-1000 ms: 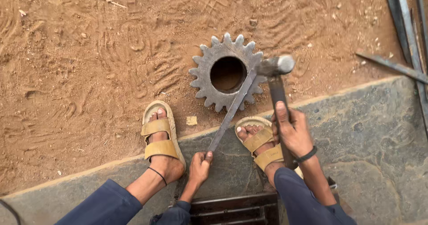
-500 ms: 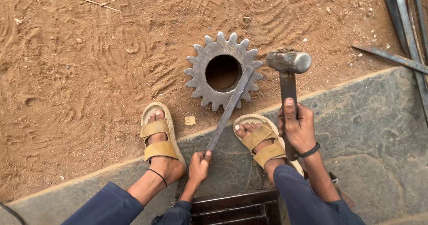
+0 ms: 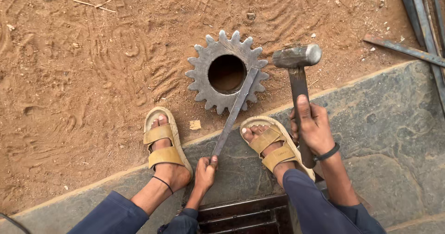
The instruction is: The person sits on a stone step outdoors and files the teeth of a large metal gear-shaped workpiece with a flat file, holding the file in one hand and steadying the gear with the other. They occasionally reposition the gear and use a hammer to tap the file or workpiece, then resume filing.
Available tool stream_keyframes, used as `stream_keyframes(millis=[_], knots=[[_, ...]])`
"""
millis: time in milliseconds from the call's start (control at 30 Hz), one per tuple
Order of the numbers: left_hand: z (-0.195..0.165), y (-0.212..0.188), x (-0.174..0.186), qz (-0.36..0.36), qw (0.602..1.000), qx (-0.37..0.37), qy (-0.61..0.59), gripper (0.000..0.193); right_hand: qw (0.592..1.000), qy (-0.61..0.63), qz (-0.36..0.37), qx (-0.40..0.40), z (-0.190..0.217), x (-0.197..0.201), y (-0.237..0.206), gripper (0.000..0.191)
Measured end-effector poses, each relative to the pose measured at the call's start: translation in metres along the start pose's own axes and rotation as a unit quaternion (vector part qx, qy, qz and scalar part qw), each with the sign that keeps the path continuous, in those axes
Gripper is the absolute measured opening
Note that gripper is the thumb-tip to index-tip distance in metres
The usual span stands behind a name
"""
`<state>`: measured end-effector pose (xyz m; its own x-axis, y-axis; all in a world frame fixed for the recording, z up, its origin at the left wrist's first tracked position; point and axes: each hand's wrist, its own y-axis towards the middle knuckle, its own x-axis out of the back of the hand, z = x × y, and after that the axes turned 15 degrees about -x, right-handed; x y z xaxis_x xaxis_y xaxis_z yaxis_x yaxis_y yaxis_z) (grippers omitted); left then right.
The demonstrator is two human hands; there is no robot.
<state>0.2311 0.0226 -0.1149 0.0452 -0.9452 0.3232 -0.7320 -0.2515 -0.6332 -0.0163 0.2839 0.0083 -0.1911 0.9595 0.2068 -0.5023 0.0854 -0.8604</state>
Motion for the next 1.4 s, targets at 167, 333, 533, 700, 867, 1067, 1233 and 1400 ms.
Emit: stream_keyframes(millis=[167, 333, 533, 700, 867, 1067, 1233, 1400], knots=[[-0.002, 0.003, 0.001, 0.046, 0.999, 0.0, 0.007, 0.053, 0.999, -0.04, 0.012, -0.008, 0.001, -0.027, 0.016, 0.067], [0.001, 0.0, -0.003, -0.018, 0.999, -0.05, -0.001, 0.047, 0.994, 0.023, 0.044, -0.101, -0.002, -0.022, 0.015, 0.07], [-0.023, 0.032, -0.016, 0.076, 0.996, -0.011, -0.045, 0.061, 0.993, 0.046, 0.031, -0.108, -0.018, -0.004, -0.01, 0.069], [-0.083, 0.056, -0.028, -0.033, 0.985, -0.137, -0.103, 0.052, 0.998, 0.013, 0.018, -0.058, -0.028, 0.003, -0.014, 0.064], [-0.156, 0.053, 0.011, 0.015, 0.979, -0.077, 0.188, 0.027, 0.998, -0.029, -0.003, -0.053, -0.032, 0.007, -0.019, 0.062], [-0.232, 0.151, 0.01, 0.074, 0.651, -0.579, 0.485, 0.062, 0.998, -0.013, -0.01, -0.064, -0.042, 0.008, -0.025, 0.062], [-0.286, 0.241, -0.037, 0.13, 0.42, -0.645, 0.625, 0.066, 0.998, -0.003, -0.014, -0.068, -0.048, 0.015, -0.023, 0.064], [-0.33, 0.299, -0.07, 0.201, 0.217, -0.618, 0.728, 0.046, 0.995, 0.015, -0.004, -0.101, -0.05, 0.019, -0.014, 0.064]])
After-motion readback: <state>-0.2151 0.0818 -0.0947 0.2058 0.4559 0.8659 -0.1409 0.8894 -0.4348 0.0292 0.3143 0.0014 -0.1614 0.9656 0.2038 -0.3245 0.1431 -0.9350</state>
